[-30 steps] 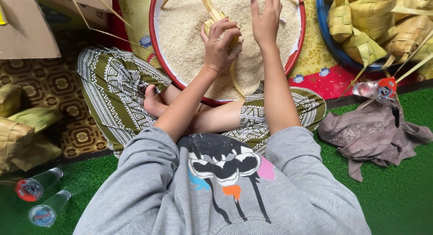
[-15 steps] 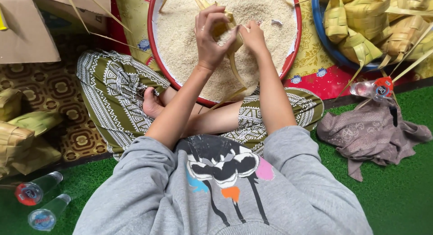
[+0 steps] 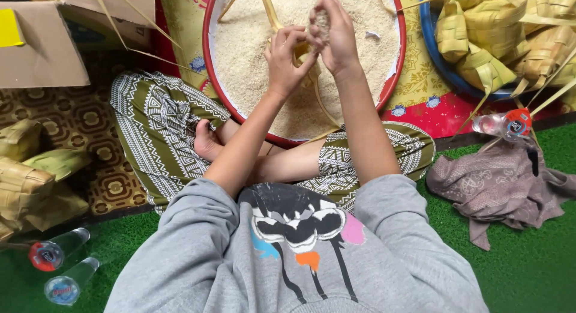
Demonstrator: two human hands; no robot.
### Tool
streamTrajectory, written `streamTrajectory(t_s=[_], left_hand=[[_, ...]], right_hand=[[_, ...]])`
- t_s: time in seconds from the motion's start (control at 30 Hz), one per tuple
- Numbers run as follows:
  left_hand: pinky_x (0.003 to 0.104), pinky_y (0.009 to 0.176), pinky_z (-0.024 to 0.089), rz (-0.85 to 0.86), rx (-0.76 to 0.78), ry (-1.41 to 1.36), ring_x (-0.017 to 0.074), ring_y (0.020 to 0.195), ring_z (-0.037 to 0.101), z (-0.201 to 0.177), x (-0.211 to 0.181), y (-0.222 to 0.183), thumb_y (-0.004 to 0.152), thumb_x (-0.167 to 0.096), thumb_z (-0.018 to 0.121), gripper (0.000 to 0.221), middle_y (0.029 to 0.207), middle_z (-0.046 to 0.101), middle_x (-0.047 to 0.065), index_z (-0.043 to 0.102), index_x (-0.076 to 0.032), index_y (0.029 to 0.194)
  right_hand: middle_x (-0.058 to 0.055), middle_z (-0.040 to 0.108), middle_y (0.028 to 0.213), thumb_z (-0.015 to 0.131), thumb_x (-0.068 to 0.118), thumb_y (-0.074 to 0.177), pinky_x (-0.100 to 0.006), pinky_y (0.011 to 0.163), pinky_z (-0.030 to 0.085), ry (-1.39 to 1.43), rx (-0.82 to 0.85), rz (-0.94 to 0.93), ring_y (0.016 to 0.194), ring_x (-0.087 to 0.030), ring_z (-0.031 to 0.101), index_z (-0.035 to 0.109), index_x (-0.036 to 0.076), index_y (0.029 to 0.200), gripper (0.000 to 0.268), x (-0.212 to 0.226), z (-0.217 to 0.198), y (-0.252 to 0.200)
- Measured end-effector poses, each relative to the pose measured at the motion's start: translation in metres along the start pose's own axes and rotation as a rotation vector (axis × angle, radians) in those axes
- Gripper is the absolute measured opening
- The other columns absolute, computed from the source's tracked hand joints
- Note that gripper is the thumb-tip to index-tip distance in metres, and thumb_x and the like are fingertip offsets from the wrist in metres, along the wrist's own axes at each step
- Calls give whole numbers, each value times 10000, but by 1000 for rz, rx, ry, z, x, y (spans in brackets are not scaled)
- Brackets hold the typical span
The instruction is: Filling woven palm leaf pouches with raw rice from a large tray by hand.
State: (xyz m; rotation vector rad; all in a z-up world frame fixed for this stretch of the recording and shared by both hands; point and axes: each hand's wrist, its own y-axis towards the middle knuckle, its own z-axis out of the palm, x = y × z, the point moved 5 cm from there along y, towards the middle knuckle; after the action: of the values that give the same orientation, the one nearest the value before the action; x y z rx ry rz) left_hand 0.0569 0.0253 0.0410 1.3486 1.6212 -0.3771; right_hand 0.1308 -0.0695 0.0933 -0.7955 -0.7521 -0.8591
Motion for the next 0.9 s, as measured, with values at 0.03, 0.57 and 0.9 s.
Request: streamTrajectory(t_s=[0.03,0.57,0.9], left_hand=[[647,1073,305,-13,0,-13,207,1136,588,3,1,-1,904,-559,583,260,1170,602,-76,628,-323,1005],[815,1066,142,187,46,165,289,1320,504,-3,-17,-6,866,-413,744,237,1227,638,-53,680,-297,1063],[783,1114,127,152,14,167,273,1279,568,6,-7,-9,916,-407,711,306,1238,644,-59,620,-342,1200]], right_hand=[[-49,593,849,596,233,1004,-172,534,476,16,30,-74,627,-99,551,577,63,968,175,-3,2,3],[-164,-71,1663,432,327,1093,-563,1241,31,-1565,-131,309,1516,-334,-96,118,66,1609,658,-37,-66,-1],[-142,514,1393,500,290,970,-461,1029,412,-1043,-156,249,1280,-322,495,518,102,1316,394,-64,-84,15]])
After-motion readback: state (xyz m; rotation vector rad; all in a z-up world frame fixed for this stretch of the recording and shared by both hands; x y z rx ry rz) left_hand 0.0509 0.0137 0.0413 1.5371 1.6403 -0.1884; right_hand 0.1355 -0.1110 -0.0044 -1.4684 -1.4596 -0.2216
